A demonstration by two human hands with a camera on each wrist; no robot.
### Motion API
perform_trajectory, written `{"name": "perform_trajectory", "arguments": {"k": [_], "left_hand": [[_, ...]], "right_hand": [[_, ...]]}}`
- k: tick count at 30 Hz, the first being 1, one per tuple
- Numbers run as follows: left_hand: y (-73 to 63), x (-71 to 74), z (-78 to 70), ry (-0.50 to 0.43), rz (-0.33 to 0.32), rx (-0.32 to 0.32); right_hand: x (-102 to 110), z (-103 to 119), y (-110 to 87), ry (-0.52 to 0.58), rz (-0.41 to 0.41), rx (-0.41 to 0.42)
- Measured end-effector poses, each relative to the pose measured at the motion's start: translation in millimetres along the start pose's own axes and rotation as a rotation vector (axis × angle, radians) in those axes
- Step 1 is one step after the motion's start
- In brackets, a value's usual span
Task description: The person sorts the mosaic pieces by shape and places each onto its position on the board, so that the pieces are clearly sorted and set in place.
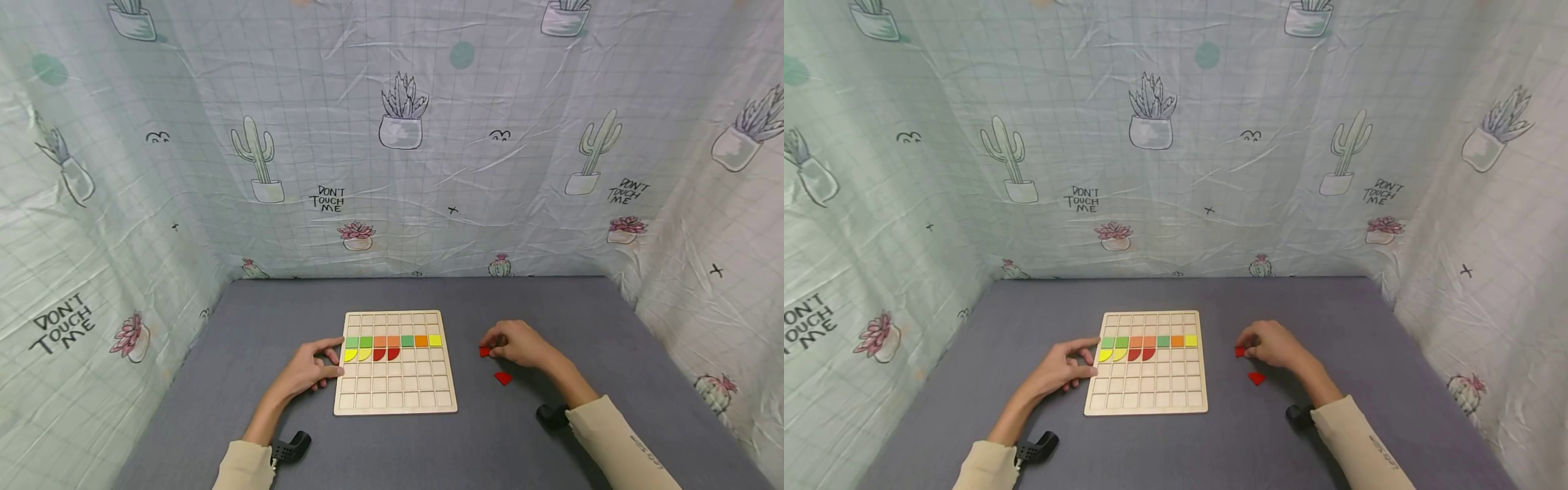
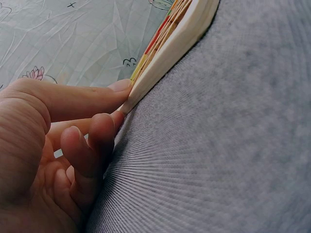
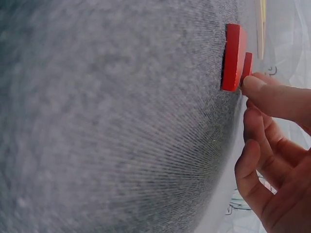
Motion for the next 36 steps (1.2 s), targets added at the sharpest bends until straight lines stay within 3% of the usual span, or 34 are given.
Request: {"name": "perform_trajectory", "arguments": {"k": [12,24,36], "left_hand": [[-1.3,0.3,-1.6,-0.013,0.001,0.014],[-1.2,0.2,-0.5,-0.02,0.003,0.002],[1.0,0.4,1.5,-0.012,0.002,0.004]], "right_hand": [[-4.2,-2.5,2.1,-0.059,-0.061,-0.097],[-2.6,-2.2,0.6,0.022,0.014,0.012],[-1.6,0.1,0.1,0.032,0.042,0.028]]}}
Point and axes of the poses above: each hand's wrist, its own y-axis towards the middle knuckle, its own x-axis out of the back of the hand, z = x × y, the point moved 1 cm from there along y, towards the middle knuckle, and after that the axes turned 15 degrees about y, right-handed, at the moved point
